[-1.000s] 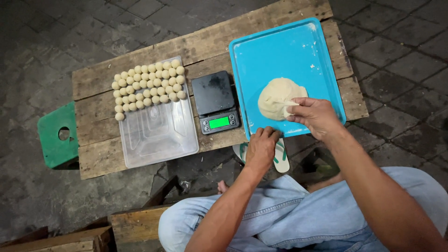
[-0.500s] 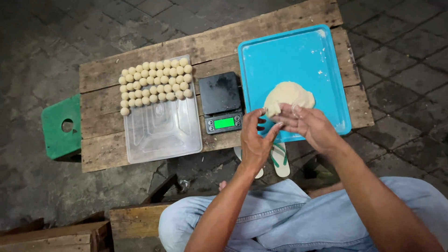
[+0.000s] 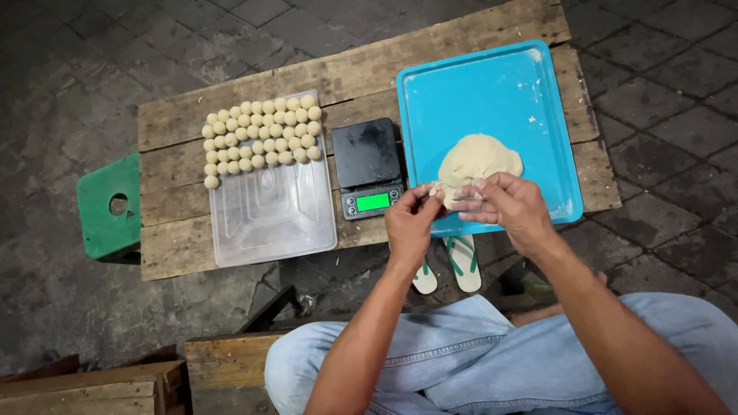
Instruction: Pinching off pieces of dough, weighing them on a digital scale, and rolling them into small balls.
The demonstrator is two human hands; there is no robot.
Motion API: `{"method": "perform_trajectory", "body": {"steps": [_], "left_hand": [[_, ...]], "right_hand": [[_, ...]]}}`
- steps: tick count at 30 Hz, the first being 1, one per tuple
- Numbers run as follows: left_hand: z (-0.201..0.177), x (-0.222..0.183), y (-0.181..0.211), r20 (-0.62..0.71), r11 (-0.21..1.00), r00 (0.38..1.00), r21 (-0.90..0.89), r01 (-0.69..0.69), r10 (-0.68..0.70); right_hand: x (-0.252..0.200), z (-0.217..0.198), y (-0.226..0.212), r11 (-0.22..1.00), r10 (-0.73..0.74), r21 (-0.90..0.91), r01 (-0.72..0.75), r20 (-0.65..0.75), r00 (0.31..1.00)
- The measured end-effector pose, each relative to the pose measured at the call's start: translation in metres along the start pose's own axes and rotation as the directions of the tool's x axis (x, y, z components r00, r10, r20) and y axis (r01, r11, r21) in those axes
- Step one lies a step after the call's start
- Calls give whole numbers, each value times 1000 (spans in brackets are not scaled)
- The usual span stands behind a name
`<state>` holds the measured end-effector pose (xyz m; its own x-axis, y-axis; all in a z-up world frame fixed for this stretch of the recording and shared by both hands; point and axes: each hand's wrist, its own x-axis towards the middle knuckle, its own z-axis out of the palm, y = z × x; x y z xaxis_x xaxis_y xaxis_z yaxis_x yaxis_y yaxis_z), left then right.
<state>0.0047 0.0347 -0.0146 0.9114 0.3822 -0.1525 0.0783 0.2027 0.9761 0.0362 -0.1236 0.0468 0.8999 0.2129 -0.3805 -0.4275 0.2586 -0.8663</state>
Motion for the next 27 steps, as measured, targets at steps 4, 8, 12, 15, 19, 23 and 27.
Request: {"method": "perform_trajectory", "body": {"steps": [4,8,12,15,19,23,27], "left_hand": [[2,-2,3,-10,927,967,-287,240,-253],[2,-3,10,41,876,951,-377,300,-308],[3,-3,17,67,895,970,-375,240,-232],[0,-5,23,118,927,976,-311,211,-183],[-5,-1,5,148,949,977,-255,186,-152],[-9,2,1,75,922,968,-294,250,-239],[-12,9,-13,43,919,962,-288,269,-268]], "right_hand": [[2,-3,13,986,-146,-83,146,6,989],[-1,0,9,982,-179,-48,184,93,979],[0,0,4,990,-144,24,142,80,986],[-1,1,-1,987,-84,140,78,43,995],[-5,4,-3,972,-8,235,-1,39,999],[-5,4,-1,998,-27,57,20,109,994],[0,-3,13,989,-81,-113,100,156,984]]}}
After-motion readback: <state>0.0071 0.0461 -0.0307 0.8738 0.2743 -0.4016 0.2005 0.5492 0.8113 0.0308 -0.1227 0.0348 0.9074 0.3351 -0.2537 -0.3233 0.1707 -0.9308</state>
